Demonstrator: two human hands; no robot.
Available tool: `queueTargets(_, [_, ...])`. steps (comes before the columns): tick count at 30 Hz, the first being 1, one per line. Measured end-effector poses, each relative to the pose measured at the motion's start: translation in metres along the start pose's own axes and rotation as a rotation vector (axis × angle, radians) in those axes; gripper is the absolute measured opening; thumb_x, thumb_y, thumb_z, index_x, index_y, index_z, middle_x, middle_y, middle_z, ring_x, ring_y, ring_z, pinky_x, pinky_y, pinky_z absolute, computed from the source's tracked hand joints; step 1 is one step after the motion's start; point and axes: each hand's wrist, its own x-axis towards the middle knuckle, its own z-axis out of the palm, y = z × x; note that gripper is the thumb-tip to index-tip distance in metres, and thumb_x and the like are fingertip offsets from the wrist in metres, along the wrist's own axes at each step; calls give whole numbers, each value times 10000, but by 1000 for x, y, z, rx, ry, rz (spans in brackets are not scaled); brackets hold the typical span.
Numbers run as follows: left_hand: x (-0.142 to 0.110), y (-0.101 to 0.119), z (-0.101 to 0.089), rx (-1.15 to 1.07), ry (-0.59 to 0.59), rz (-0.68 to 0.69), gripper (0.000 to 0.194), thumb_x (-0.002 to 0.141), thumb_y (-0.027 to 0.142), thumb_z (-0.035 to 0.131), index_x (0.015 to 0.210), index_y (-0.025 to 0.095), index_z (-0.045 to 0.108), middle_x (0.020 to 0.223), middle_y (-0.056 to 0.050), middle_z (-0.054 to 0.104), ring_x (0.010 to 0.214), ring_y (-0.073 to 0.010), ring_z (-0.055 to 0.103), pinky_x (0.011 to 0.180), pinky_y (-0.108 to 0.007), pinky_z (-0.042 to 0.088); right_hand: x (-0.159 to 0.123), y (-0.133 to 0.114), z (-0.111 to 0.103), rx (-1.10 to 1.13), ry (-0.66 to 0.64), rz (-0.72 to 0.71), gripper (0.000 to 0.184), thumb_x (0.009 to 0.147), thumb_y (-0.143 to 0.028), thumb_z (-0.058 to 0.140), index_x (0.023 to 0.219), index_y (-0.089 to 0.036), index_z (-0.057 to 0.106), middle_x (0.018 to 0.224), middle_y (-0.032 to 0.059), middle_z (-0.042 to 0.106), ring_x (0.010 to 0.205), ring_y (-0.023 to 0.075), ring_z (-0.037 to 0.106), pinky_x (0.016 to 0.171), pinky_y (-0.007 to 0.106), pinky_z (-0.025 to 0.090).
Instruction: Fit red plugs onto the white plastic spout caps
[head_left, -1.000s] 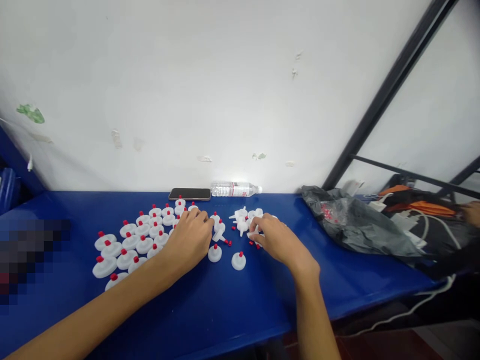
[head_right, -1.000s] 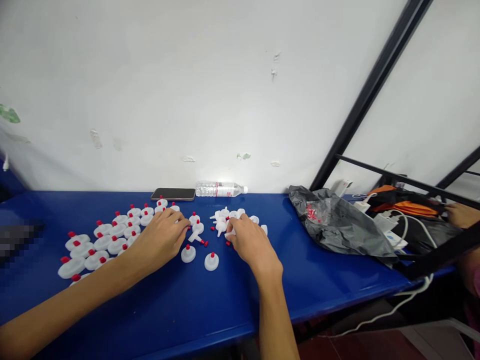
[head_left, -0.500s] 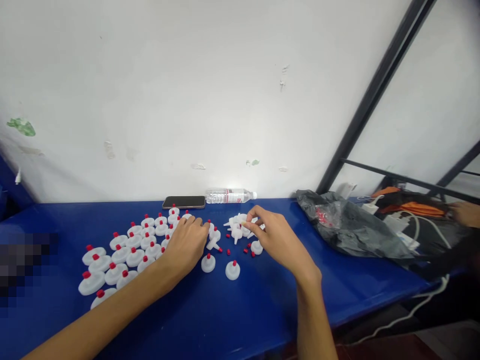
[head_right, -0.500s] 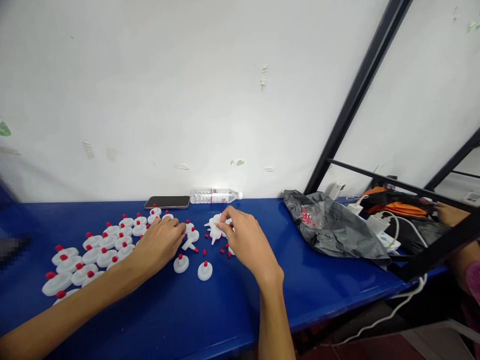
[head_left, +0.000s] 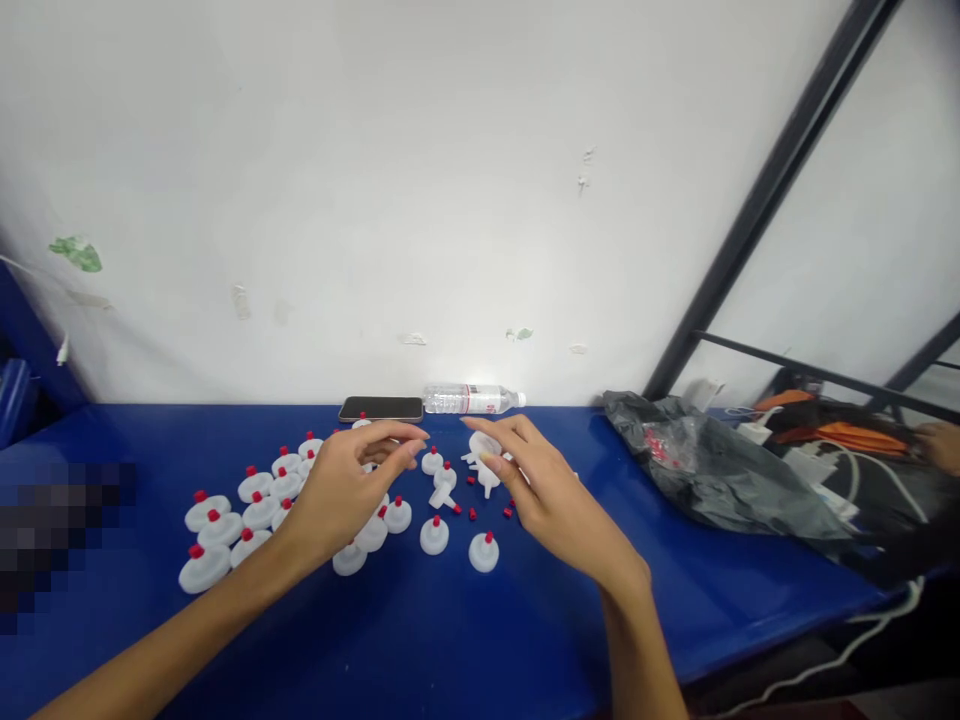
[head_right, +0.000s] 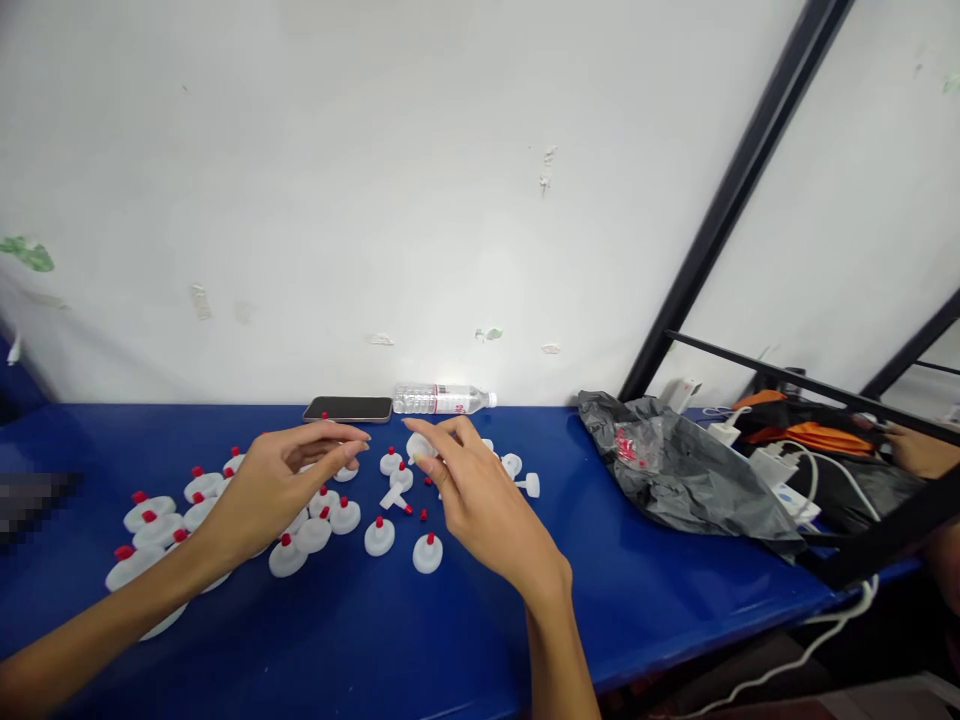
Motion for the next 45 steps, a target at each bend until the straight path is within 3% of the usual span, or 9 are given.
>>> queueTargets(5, [-3, 1, 4, -347, -109, -153, 300, 872, 458, 728, 968, 175, 744, 813, -48, 781, 720, -168, 735, 604, -223, 517, 2, -8, 6, 45, -2, -6, 277, 1049, -359, 510, 1320, -356, 569, 1235, 4, 642, 974, 181, 634, 898, 337, 504])
queueTargets(10, [-5, 0, 6, -446, -177, -187, 332, 912, 459, 683, 1035, 154, 728, 628, -22, 724, 517, -119, 646, 414, -174, 375, 3, -11, 12, 35, -17, 15, 258, 1015, -351, 583, 1273, -356, 583, 1157, -27, 699, 928, 170, 663, 844, 310, 516])
queueTargets(15, [-6, -1, 6, -411, -189, -174, 334, 888, 457, 715, 1021, 151, 728, 668, -28, 722, 576, -139, 686, 418, -173, 375, 4, -10, 14, 1, -10, 17, 257, 974, -361, 651, 1229, -363, 617, 1024, -44, 725, 899, 166, 685, 800, 291, 531])
queueTargets(20, [-8, 1, 8, -359, -200, -158, 331, 934, 480, 640, 1061, 180, 694, 875, -23, 726, 494, -86, 620, 422, -195, 372, 2, -12, 14, -51, 57, -17, 280, 964, -362, 658, 1244, -356, 649, 1091, -19, 742, 876, 179, 692, 749, 299, 555])
queueTargets(26, [-17, 10, 10, -180, -271, -65, 451, 1034, 491, 420, 739, 181, 560, 625, 48, 547, 426, -60, 435, 428, -200, 354, 1, -15, 14, -32, 99, -88, 315, 944, -313, 676, 1260, -321, 678, 1158, 10, 753, 891, 205, 708, 814, 341, 595])
queueTargets(35, [-18, 12, 13, -358, -227, -76, 502, 1033, 496, 440, 633, 194, 414, 523, 69, 389, 419, -60, 320, 409, -210, 264, 0, -17, 19, -45, 138, -177, 393, 929, -283, 724, 1319, -290, 677, 1080, -21, 802, 873, 173, 758, 808, 280, 595])
queueTargets(45, [-22, 4, 16, -396, -221, -64, 501, 1017, 528, 444, 639, 211, 359, 532, 70, 311, 456, -76, 237, 421, -237, 173, 2, -20, 27, -64, 83, -175, 393, 998, -185, 583, 1363, -317, 638, 1099, -8, 792, 916, 195, 773, 770, 263, 589])
